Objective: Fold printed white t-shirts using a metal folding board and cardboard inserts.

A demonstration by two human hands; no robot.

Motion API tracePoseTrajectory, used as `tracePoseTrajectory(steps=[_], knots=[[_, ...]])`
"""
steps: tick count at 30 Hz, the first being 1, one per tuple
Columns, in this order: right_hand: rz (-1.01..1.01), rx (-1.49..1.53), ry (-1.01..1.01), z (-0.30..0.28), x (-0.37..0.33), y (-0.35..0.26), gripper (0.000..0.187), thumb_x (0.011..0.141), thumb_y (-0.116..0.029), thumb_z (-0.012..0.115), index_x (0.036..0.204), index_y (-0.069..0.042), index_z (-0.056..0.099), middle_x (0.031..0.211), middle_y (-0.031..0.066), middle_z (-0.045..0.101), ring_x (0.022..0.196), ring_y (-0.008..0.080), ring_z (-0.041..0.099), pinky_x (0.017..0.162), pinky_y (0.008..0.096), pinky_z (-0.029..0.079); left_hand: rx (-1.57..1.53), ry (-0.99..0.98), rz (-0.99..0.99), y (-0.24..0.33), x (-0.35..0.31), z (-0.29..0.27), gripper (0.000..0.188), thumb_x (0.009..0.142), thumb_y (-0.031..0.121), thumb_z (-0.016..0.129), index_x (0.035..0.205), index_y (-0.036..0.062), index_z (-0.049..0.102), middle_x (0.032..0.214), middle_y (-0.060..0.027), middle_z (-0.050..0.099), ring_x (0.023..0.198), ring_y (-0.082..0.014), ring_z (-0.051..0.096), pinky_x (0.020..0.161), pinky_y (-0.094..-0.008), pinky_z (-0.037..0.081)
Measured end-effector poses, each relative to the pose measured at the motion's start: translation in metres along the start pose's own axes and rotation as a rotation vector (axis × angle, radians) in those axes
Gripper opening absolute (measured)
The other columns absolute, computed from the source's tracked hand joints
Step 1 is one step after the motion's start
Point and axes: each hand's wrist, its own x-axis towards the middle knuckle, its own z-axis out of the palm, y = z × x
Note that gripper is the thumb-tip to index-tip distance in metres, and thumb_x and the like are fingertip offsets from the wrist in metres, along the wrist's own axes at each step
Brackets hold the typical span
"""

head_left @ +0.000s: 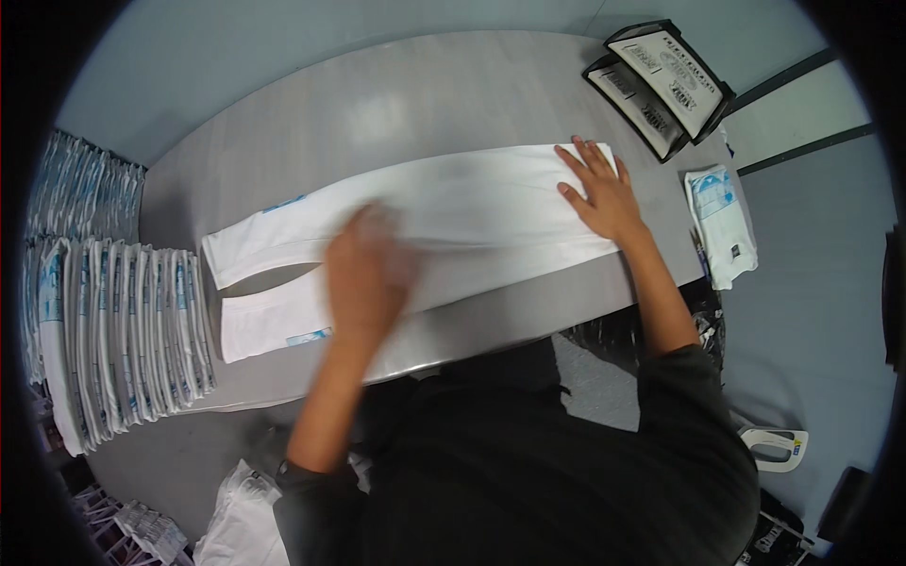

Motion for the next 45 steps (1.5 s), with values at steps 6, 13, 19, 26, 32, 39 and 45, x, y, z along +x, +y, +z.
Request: tracePoseTrajectory(steps=[6, 13, 19, 26, 32, 39, 45], knots=[[-0.056, 0.105, -0.069, -0.014, 0.010, 0.002, 0.056, 0.099, -0.049, 0.051, 0.151, -0.030, 0.045, 0.162, 0.0109, 0.033, 0.151, 0.0303, 0.027, 0.120, 0.0566, 0.016, -0.185, -0.284, 0.218, 0.150, 0.009, 0.082, 0.081, 0.086, 0.040, 0.065, 0.153, 0.0032, 0.038, 0.161, -0.0192, 0.031, 0.152, -0.0359, 0.023, 0.122, -0.0546, 0.017], [-0.589, 0.197, -0.125, -0.056, 0.045, 0.006, 0.052, 0.088, -0.002, 0.056, 0.131, -0.029, 0.066, 0.148, 0.0109, 0.048, 0.133, 0.0320, 0.044, 0.113, 0.0468, 0.031, -0.257, -0.330, 0.109, 0.156, -0.028, 0.085, 0.086, 0.090, 0.051, 0.057, 0.154, -0.0004, 0.033, 0.162, -0.0215, 0.028, 0.152, -0.0360, 0.022, 0.123, -0.0535, 0.015], [-1.213, 0.018, -0.211, -0.066, 0.071, -0.002, 0.056, 0.080, -0.004, 0.062, 0.126, -0.037, 0.069, 0.140, 0.0028, 0.057, 0.122, 0.0247, 0.055, 0.107, 0.0376, 0.042, 0.040, -0.294, 0.323, 0.160, -0.068, 0.080, 0.062, 0.093, 0.031, 0.053, 0.148, 0.0053, 0.045, 0.158, -0.0181, 0.037, 0.151, -0.0329, 0.029, 0.122, -0.0528, 0.019], [-1.551, -0.032, -0.215, -0.053, 0.080, 0.012, 0.050, 0.082, -0.025, 0.061, 0.130, -0.038, 0.064, 0.149, 0.0038, 0.049, 0.139, 0.0293, 0.043, 0.115, 0.0462, 0.037, 0.001, -0.163, 0.211, 0.177, -0.070, 0.096, 0.057, 0.092, 0.026, 0.052, 0.145, 0.0072, 0.049, 0.150, -0.0145, 0.047, 0.143, -0.0323, 0.042, 0.119, -0.0509, 0.028], [-1.560, 0.313, -0.317, -0.041, 0.081, -0.013, 0.029, 0.084, -0.022, 0.061, 0.111, -0.013, 0.067, 0.132, 0.0095, 0.063, 0.123, 0.0293, 0.059, 0.109, 0.0429, 0.044, -0.382, -0.214, 0.028, 0.181, -0.059, 0.064, 0.057, 0.093, 0.018, 0.056, 0.147, 0.0046, 0.045, 0.147, -0.0180, 0.050, 0.139, -0.0324, 0.046, 0.117, -0.0459, 0.033], [-1.034, 0.633, -0.607, -0.019, 0.127, -0.105, 0.023, 0.093, -0.023, 0.066, 0.094, -0.001, 0.068, 0.084, 0.0116, 0.069, 0.075, 0.0217, 0.063, 0.073, 0.0365, 0.051, -1.791, 0.460, -0.948, 0.170, -0.095, 0.070, 0.039, 0.106, 0.017, 0.050, 0.142, 0.0023, 0.045, 0.139, -0.0117, 0.055, 0.130, -0.0249, 0.053, 0.110, -0.0387, 0.041], [-0.664, 0.488, -0.961, -0.052, 0.124, -0.115, 0.023, 0.100, -0.021, 0.063, 0.097, 0.000, 0.069, 0.066, -0.0057, 0.056, 0.060, 0.0053, 0.043, 0.058, 0.0268, 0.039, -2.210, 0.380, -1.230, 0.164, -0.077, 0.052, 0.046, 0.107, 0.027, 0.050, 0.144, 0.0015, 0.041, 0.145, -0.0111, 0.052, 0.133, -0.0249, 0.051, 0.114, -0.0400, 0.040]])
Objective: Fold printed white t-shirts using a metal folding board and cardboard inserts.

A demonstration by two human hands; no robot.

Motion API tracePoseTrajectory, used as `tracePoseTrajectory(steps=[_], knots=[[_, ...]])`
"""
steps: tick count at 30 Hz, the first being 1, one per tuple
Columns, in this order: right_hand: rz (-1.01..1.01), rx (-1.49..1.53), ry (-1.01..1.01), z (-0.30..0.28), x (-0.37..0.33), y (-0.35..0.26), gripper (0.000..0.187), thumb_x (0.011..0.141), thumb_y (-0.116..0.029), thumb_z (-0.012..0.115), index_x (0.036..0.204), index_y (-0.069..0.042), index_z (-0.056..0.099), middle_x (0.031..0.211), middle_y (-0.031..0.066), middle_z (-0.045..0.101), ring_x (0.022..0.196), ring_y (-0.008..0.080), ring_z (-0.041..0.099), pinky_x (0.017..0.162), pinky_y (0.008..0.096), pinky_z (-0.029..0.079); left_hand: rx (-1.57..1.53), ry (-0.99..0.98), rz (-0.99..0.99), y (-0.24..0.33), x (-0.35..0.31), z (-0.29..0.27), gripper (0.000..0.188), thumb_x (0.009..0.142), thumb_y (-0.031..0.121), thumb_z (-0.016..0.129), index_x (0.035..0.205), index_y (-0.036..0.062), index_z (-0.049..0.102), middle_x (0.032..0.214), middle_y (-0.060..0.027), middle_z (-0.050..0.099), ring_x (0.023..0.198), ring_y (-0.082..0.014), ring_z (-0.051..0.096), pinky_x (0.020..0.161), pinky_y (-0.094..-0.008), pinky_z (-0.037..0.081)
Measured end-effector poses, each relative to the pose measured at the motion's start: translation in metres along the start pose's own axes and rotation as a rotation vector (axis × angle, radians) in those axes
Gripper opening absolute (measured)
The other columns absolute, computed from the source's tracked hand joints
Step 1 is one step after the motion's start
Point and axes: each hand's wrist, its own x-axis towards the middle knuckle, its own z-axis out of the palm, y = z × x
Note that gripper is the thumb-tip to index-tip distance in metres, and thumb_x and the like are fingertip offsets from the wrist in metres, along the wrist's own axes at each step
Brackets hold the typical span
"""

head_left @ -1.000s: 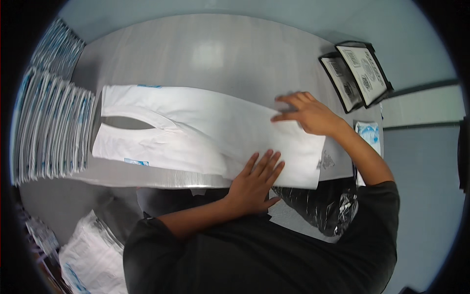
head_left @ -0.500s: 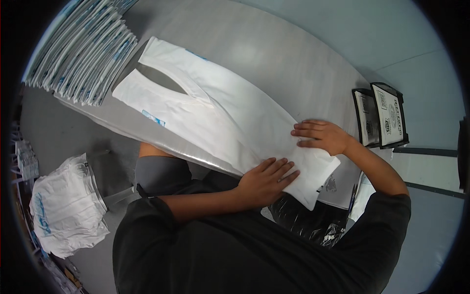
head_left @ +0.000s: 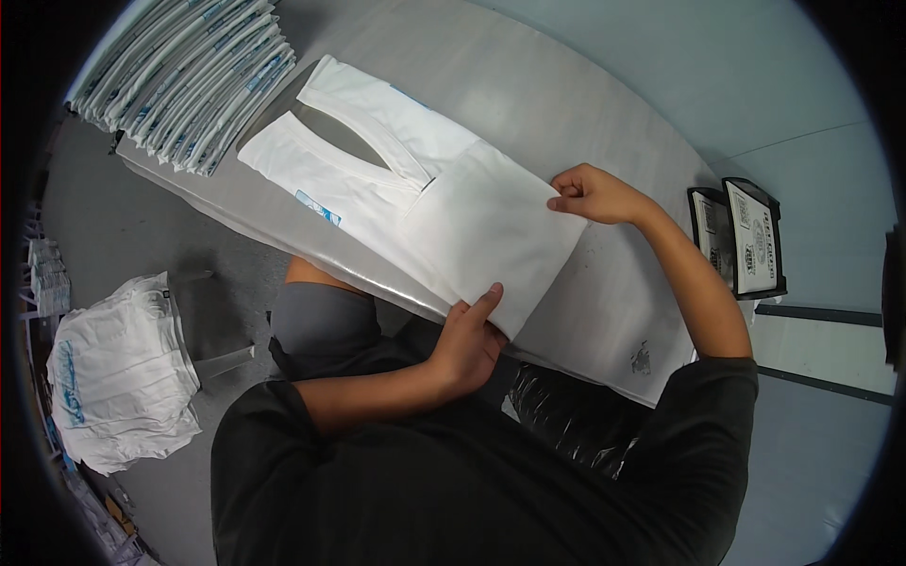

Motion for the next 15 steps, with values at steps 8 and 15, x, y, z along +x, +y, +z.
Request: tracePoseTrajectory(steps=[8, 15], knots=[[-0.151, 0.000, 0.467, 0.047, -0.008, -0.002, 0.021, 0.104, -0.022, 0.056, 0.104, -0.003, 0.063, 0.062, 0.0033, 0.051, 0.058, 0.0101, 0.043, 0.059, 0.0290, 0.040, -0.161, -0.050, 0.079, -0.013, -0.003, -0.006, 0.057, 0.108, 0.032, 0.049, 0.153, 0.0033, 0.028, 0.155, -0.0105, 0.040, 0.142, -0.0249, 0.040, 0.119, -0.0420, 0.031], [-0.229, -0.561, 0.831, 0.065, -0.022, -0.028, 0.036, 0.096, -0.025, 0.065, 0.125, -0.006, 0.060, 0.121, 0.0146, 0.066, 0.108, 0.0313, 0.064, 0.091, 0.0402, 0.048, 0.424, -0.012, -0.184, 0.033, -0.046, -0.014, 0.040, 0.103, 0.023, 0.056, 0.138, 0.0059, 0.045, 0.126, -0.0067, 0.057, 0.113, -0.0202, 0.057, 0.099, -0.0361, 0.045]])
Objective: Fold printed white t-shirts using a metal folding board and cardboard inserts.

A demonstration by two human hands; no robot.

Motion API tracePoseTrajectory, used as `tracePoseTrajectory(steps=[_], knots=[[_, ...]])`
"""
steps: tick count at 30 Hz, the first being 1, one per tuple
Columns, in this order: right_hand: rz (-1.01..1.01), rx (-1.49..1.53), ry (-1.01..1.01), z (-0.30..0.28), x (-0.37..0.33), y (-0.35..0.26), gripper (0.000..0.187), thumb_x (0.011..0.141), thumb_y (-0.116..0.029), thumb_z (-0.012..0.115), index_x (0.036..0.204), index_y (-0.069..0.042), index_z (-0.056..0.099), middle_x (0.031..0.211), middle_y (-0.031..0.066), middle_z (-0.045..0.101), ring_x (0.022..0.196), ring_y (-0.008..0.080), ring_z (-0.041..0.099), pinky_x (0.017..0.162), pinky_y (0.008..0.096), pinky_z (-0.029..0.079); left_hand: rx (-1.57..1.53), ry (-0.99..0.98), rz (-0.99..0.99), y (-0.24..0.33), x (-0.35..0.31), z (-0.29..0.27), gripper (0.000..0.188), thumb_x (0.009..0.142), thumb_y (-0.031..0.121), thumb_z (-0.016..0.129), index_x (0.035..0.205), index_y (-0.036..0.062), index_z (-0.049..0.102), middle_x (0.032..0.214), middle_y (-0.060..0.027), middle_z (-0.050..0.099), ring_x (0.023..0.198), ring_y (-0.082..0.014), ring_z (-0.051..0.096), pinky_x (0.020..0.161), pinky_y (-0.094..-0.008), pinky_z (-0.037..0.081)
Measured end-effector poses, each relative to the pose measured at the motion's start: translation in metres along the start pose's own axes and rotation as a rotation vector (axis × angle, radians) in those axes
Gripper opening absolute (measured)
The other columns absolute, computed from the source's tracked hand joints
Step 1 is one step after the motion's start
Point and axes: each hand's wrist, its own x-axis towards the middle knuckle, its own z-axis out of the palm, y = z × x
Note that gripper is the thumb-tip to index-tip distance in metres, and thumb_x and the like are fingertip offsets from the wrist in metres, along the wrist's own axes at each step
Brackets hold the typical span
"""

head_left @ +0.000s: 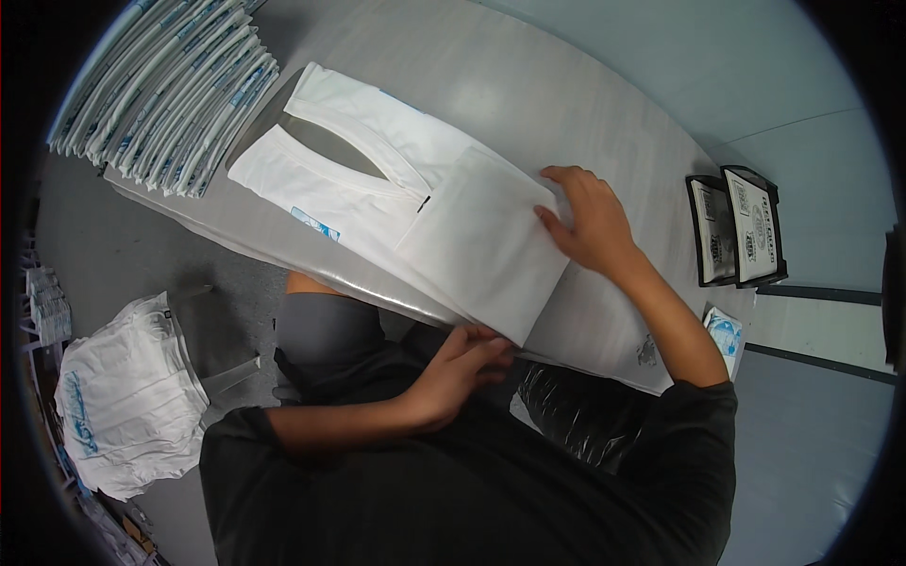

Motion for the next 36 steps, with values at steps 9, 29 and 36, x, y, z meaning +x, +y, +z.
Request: tracePoseTrajectory(steps=[9, 29, 36], knots=[[-0.226, 0.014, -0.271, 0.053, 0.015, -0.067, 0.079, 0.093, -0.044, 0.059, 0.159, -0.016, 0.026, 0.166, 0.0123, 0.024, 0.155, 0.0292, 0.018, 0.124, 0.0528, 0.013, 1.619, -0.096, 1.240, 0.063, 0.009, -0.026, 0.047, 0.074, 0.011, 0.069, 0.121, 0.0061, 0.063, 0.123, -0.0067, 0.061, 0.118, -0.0263, 0.057, 0.102, -0.0427, 0.043], [-0.535, -0.214, -0.348, 0.020, 0.106, 0.040, 0.056, 0.089, -0.005, 0.060, 0.136, -0.036, 0.061, 0.160, -0.0001, 0.038, 0.146, 0.0252, 0.037, 0.121, 0.0411, 0.029, 1.824, 0.384, 0.854, 0.046, 0.036, -0.048, 0.083, 0.076, 0.017, 0.070, 0.153, 0.0119, 0.039, 0.159, -0.0109, 0.034, 0.151, -0.0288, 0.025, 0.118, -0.0569, 0.017], [-0.595, -0.268, -0.347, 0.031, 0.112, 0.024, 0.057, 0.088, -0.006, 0.060, 0.139, -0.033, 0.058, 0.163, -0.0016, 0.033, 0.150, 0.0263, 0.030, 0.123, 0.0472, 0.026, 1.846, 0.522, 0.899, 0.067, 0.026, -0.053, 0.076, 0.075, 0.006, 0.064, 0.147, 0.0271, 0.052, 0.161, -0.0172, 0.027, 0.150, -0.0466, 0.018, 0.116, -0.0684, 0.013]])
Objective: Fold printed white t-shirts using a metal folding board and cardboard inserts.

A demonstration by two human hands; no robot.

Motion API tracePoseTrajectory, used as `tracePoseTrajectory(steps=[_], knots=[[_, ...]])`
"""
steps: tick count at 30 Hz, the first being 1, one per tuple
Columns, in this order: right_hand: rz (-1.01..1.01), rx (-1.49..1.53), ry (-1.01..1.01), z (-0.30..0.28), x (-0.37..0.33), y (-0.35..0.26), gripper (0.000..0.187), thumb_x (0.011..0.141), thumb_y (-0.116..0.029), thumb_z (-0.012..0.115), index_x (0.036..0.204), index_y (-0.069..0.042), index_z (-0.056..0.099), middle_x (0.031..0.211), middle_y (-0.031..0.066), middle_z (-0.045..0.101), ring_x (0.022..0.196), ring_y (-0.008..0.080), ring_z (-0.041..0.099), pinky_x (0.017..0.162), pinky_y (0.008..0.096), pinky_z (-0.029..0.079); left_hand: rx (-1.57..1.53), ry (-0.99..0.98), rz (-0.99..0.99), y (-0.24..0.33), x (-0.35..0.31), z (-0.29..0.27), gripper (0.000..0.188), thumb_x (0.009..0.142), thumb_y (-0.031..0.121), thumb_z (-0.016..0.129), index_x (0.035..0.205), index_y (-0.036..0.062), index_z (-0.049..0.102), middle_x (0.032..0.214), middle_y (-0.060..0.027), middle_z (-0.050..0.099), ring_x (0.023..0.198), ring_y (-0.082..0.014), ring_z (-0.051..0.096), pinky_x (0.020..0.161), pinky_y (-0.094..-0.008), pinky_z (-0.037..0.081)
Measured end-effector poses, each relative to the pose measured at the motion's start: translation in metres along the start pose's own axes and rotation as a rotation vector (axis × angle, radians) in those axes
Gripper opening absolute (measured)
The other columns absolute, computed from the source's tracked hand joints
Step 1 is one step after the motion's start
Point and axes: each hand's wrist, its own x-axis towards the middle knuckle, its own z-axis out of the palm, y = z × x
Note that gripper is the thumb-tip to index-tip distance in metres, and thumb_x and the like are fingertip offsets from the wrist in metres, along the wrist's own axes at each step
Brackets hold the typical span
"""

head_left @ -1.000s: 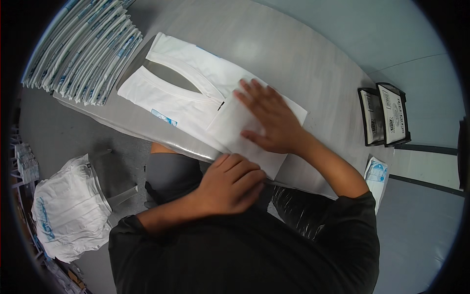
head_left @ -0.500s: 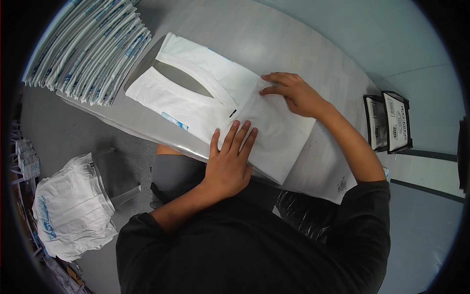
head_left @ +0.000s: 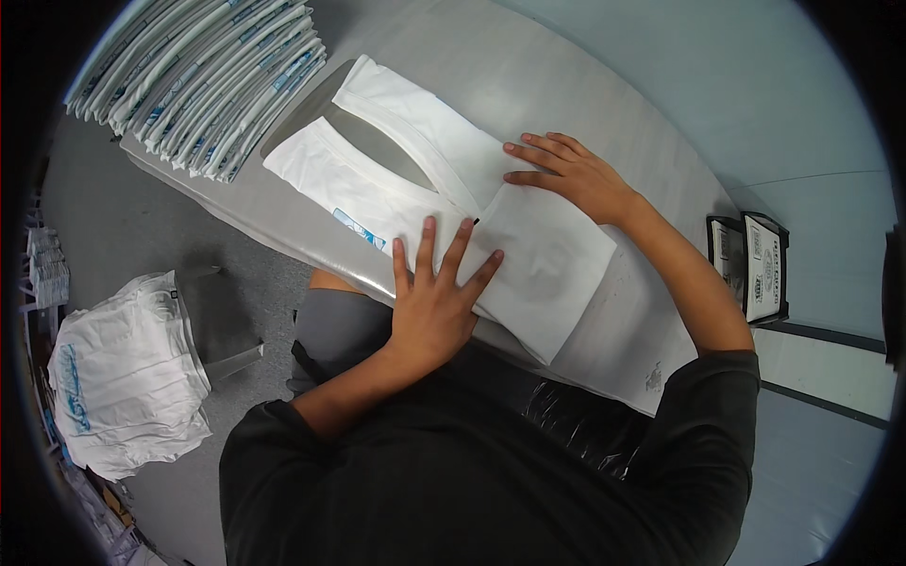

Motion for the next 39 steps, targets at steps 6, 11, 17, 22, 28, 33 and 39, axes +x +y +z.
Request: tracePoseTrajectory(steps=[6, 11, 17, 22, 28, 33, 39], knots=[[-0.094, 0.315, 0.083, -0.012, -0.006, -0.012, 0.037, 0.085, -0.007, 0.063, 0.118, -0.023, 0.072, 0.156, 0.0022, 0.044, 0.149, 0.0299, 0.033, 0.122, 0.0460, 0.028, -0.189, -0.200, 0.034, -0.005, -0.015, -0.029, 0.075, 0.074, 0.009, 0.063, 0.144, 0.0374, 0.055, 0.161, -0.0248, 0.023, 0.148, -0.0550, 0.015, 0.115, -0.0733, 0.009], [-0.105, 0.681, 0.017, -0.016, -0.017, -0.031, 0.025, 0.080, -0.020, 0.074, 0.104, -0.012, 0.072, 0.138, 0.0099, 0.061, 0.136, 0.0332, 0.049, 0.112, 0.0451, 0.038, -0.300, -0.284, 0.078, -0.014, -0.023, -0.061, 0.070, 0.076, 0.011, 0.057, 0.141, 0.0369, 0.059, 0.159, -0.0247, 0.028, 0.145, -0.0543, 0.024, 0.119, -0.0671, 0.013], [0.223, 1.224, -0.090, -0.038, 0.037, -0.030, 0.028, 0.093, -0.022, 0.064, 0.112, -0.003, 0.068, 0.116, 0.0118, 0.070, 0.106, 0.0275, 0.065, 0.098, 0.0354, 0.047, -1.164, -0.110, -0.218, -0.059, -0.018, -0.063, 0.044, 0.097, 0.014, 0.047, 0.139, 0.0034, 0.056, 0.143, -0.0252, 0.053, 0.144, -0.0325, 0.041, 0.116, -0.0431, 0.035], [0.662, 0.997, -0.228, -0.024, 0.094, -0.026, 0.063, 0.107, -0.049, 0.042, 0.099, 0.007, 0.069, 0.077, 0.0124, 0.066, 0.077, 0.0221, 0.064, 0.078, 0.0368, 0.050, -2.033, -0.309, -0.871, -0.119, 0.012, -0.053, 0.058, 0.108, 0.043, 0.038, 0.146, -0.0008, 0.042, 0.137, -0.0158, 0.061, 0.120, -0.0287, 0.064, 0.101, -0.0417, 0.051], [0.723, 1.065, -0.347, -0.033, 0.108, -0.014, 0.061, 0.103, -0.052, 0.050, 0.070, -0.003, 0.062, 0.061, 0.0008, 0.054, 0.053, 0.0114, 0.052, 0.052, 0.0288, 0.046, -2.104, -0.353, -0.894, -0.131, 0.010, -0.049, 0.062, 0.108, 0.048, 0.038, 0.145, -0.0019, 0.042, 0.130, -0.0200, 0.064, 0.108, -0.0277, 0.069, 0.094, -0.0377, 0.056], [0.687, 1.024, -0.210, -0.024, 0.122, 0.008, 0.049, 0.101, -0.045, 0.059, 0.076, -0.004, 0.063, 0.062, 0.0000, 0.055, 0.052, 0.0108, 0.053, 0.048, 0.0275, 0.043, -1.330, -0.345, -0.878, -0.138, 0.009, -0.073, 0.047, 0.104, 0.044, 0.054, 0.115, -0.0021, 0.059, 0.102, -0.0136, 0.069, 0.083, -0.0216, 0.074, 0.071, -0.0294, 0.061], [0.682, 0.931, 0.276, 0.004, 0.194, 0.019, 0.033, 0.099, -0.033, 0.063, 0.083, -0.004, 0.062, 0.066, -0.0013, 0.055, 0.059, 0.0090, 0.049, 0.057, 0.0279, 0.042, -1.152, 0.187, -0.777, -0.196, 0.050, -0.073, 0.028, 0.099, 0.027, 0.066, 0.091, 0.0005, 0.059, 0.083, -0.0089, 0.066, 0.067, -0.0114, 0.068, 0.059, -0.0226, 0.058]])
